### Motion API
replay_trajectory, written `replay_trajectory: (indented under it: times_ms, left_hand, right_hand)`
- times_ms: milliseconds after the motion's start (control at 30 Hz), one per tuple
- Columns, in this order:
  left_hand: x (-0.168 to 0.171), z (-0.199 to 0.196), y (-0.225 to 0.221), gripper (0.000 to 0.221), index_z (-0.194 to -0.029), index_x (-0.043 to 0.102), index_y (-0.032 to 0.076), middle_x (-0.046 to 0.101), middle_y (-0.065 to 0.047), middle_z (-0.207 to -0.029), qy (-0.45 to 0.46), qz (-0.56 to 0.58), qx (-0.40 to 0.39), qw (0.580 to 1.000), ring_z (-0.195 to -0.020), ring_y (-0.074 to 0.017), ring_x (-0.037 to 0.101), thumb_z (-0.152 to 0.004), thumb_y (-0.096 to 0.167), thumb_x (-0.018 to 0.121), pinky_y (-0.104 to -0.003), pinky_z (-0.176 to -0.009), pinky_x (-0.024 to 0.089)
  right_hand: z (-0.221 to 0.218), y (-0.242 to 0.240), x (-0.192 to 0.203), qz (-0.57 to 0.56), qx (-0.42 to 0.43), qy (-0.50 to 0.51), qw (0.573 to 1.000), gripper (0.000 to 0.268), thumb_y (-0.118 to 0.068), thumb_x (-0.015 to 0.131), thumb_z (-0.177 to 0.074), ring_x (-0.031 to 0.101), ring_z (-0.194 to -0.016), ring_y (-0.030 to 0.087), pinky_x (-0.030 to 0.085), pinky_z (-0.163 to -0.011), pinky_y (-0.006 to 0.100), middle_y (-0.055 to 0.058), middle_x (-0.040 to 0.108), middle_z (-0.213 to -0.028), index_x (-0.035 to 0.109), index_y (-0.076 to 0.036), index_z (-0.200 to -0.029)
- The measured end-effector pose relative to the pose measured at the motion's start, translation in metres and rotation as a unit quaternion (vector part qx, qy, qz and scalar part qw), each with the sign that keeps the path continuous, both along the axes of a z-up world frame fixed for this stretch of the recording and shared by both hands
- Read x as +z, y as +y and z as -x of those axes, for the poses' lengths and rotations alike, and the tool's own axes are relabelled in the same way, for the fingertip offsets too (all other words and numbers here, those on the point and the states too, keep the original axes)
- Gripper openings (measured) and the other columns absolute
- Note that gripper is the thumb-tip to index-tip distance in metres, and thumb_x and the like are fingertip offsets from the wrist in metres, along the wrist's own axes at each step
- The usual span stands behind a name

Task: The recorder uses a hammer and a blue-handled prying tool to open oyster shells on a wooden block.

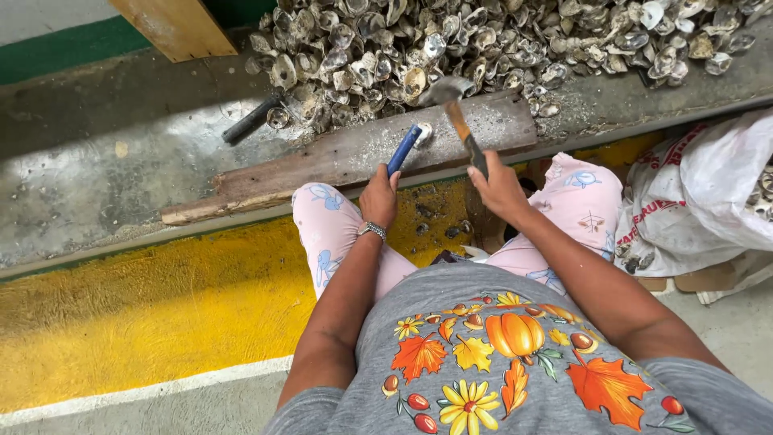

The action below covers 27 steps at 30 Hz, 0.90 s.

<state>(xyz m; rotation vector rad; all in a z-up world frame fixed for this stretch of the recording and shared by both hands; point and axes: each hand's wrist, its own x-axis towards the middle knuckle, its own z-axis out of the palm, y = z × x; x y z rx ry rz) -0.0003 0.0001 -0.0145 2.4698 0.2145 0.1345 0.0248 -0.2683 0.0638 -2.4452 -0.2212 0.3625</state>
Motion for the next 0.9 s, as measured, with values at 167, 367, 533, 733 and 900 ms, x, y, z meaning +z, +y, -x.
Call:
replay_trajectory:
  times_ms: [167,367,533,733,900]
  left_hand:
    - [0.006,0.003,0.002,0.036,-0.112,0.055,0.011,0.07,-0.022,-0.089,0.025,0.019,0.003,1.0,-0.081,-0.0466,0.066,-0.105,0.046,0.05,-0.057,-0.069,0.049]
    - [0.016,0.0,-0.001,0.039,-0.112,0.057,0.014,0.072,-0.018,-0.087,0.023,0.022,-0.045,0.998,-0.079,-0.0438,0.068,-0.102,0.051,0.052,-0.054,-0.067,0.05]
    - [0.012,0.002,0.004,0.039,-0.112,0.057,0.015,0.072,-0.016,-0.085,0.011,0.014,-0.068,0.997,-0.079,-0.0424,0.069,-0.101,0.052,0.053,-0.054,-0.066,0.051]
    - [0.018,0.006,0.005,0.04,-0.114,0.058,0.015,0.072,-0.016,-0.087,-0.024,0.019,-0.105,0.994,-0.078,-0.0418,0.068,-0.101,0.052,0.052,-0.053,-0.066,0.051]
    - [-0.001,-0.003,0.006,0.044,-0.117,0.059,0.017,0.069,-0.012,-0.077,0.094,0.205,0.037,0.974,-0.067,-0.0338,0.071,-0.101,0.056,0.046,-0.046,-0.058,0.057]
  right_hand:
    - [-0.062,-0.01,-0.032,-0.163,-0.131,0.05,0.977,0.027,-0.022,0.065,-0.098,0.064,-0.049,0.017,0.052,-0.042,0.035,0.003,0.061,-0.07,0.051,-0.002,-0.109]
    - [-0.103,-0.041,-0.064,0.0,-0.144,0.034,0.989,0.024,-0.023,0.069,-0.097,0.065,-0.066,0.017,0.053,-0.06,0.037,0.006,0.062,-0.078,0.061,-0.002,-0.107]
    - [-0.104,-0.026,-0.071,0.284,-0.11,-0.345,0.888,0.054,-0.038,0.081,-0.068,0.065,-0.092,0.026,0.056,-0.077,0.045,0.012,0.062,-0.096,0.064,-0.005,-0.108]
    - [-0.102,0.018,-0.081,-0.137,-0.08,0.111,0.981,0.048,-0.031,0.066,-0.1,0.063,-0.086,0.016,0.056,-0.067,0.032,0.006,0.064,-0.102,0.056,-0.004,-0.138]
    - [-0.093,0.031,-0.097,-0.049,-0.077,0.026,0.995,0.032,-0.021,0.073,-0.097,0.067,-0.064,0.015,0.053,-0.059,0.032,0.008,0.074,-0.088,0.075,-0.003,-0.123]
